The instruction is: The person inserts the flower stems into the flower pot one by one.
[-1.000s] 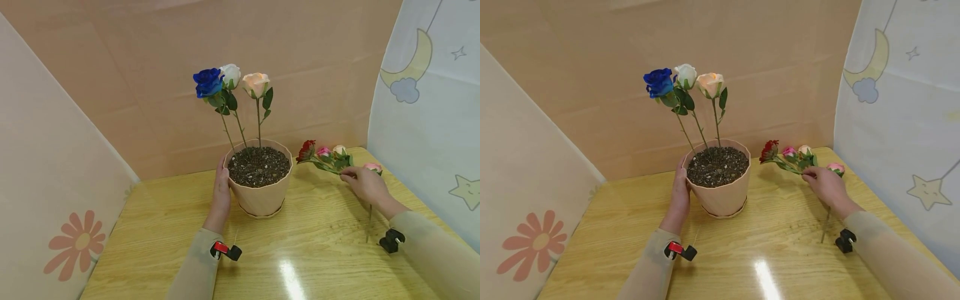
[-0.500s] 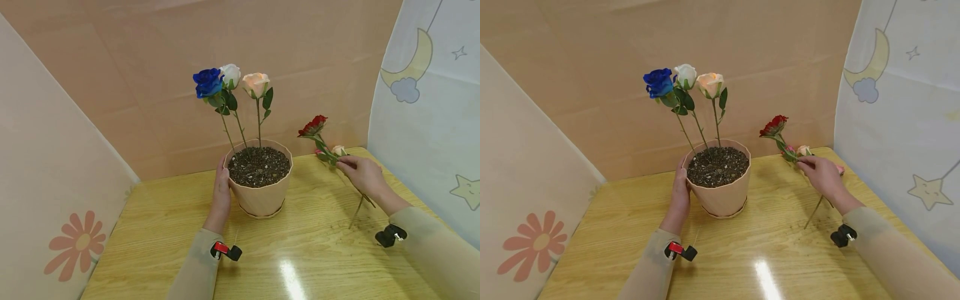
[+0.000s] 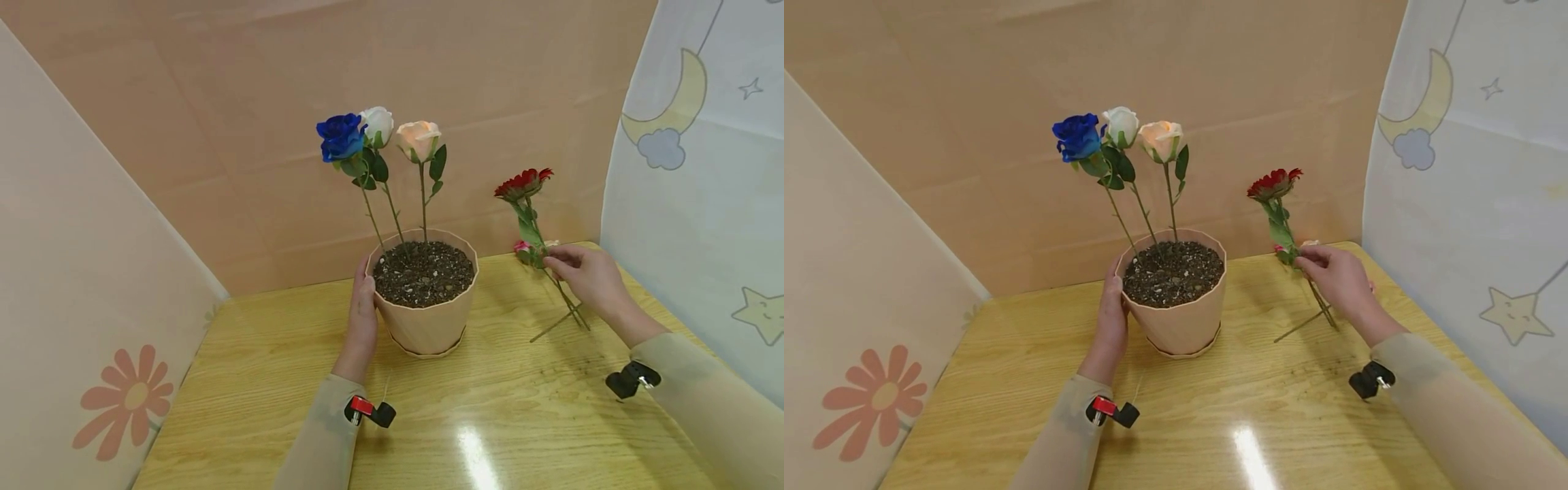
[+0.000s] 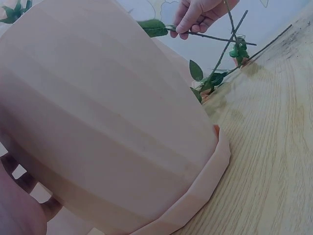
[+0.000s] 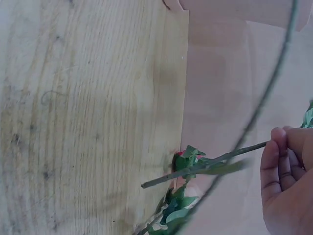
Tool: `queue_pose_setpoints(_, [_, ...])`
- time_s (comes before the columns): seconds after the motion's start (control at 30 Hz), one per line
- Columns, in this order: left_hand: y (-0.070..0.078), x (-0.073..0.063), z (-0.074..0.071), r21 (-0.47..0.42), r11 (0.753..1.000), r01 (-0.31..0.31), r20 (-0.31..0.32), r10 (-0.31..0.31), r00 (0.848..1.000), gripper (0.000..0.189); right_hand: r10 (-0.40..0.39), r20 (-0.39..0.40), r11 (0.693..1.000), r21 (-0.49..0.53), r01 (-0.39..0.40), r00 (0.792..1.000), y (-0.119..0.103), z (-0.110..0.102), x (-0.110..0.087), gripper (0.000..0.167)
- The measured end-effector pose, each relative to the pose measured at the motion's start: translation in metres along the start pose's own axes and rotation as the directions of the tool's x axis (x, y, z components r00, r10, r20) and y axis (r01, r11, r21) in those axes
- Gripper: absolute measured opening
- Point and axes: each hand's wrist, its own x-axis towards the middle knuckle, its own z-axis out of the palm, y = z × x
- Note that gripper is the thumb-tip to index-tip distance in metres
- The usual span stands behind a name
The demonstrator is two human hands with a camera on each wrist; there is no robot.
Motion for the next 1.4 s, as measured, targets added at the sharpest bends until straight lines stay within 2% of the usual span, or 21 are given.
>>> queue_pose_setpoints(0.23, [0.000, 0.002, 0.000, 0.002, 1.000, -0.019, 0.002, 0.019, 1.000, 0.059, -0.002, 0.002, 1.000, 0.029, 0.002, 1.000, -0.005, 0.000, 0.003, 0.046])
queue_pose_setpoints(0.5, [-0.001, 0.002, 0.000, 0.003, 1.000, -0.024, -0.001, 0.024, 1.000, 0.058, 0.015, -0.004, 0.989, 0.144, -0.014, 1.000, -0.013, -0.004, 0.006, 0.044])
queue_pose_setpoints(0.63, [-0.001, 0.001, 0.001, -0.007, 1.000, -0.021, -0.001, 0.021, 1.000, 0.058, 0.018, -0.029, 0.987, 0.159, -0.013, 0.999, -0.022, -0.008, 0.006, 0.046])
queue_pose_setpoints(0.8, [-0.001, 0.001, 0.000, -0.007, 1.000, -0.017, 0.002, 0.017, 1.000, 0.057, 0.020, -0.057, 0.985, 0.173, -0.010, 0.998, -0.040, -0.015, 0.007, 0.050])
queue_pose_setpoints(1.03, [0.001, 0.000, 0.000, -0.003, 1.000, -0.030, 0.008, 0.030, 1.000, 0.058, -0.021, -0.120, 0.981, 0.189, 0.044, 0.993, -0.068, -0.022, 0.011, 0.045])
queue_pose_setpoints(1.23, [0.001, 0.001, 0.001, -0.007, 0.999, -0.046, 0.010, 0.046, 0.999, 0.059, -0.006, -0.114, 0.969, 0.245, 0.034, 0.993, -0.094, -0.024, 0.017, 0.051])
queue_pose_setpoints(1.4, [0.001, 0.001, 0.001, -0.015, 0.999, -0.043, 0.005, 0.043, 0.999, 0.060, -0.008, -0.121, 0.950, 0.308, 0.045, 0.993, -0.115, -0.022, 0.021, 0.049])
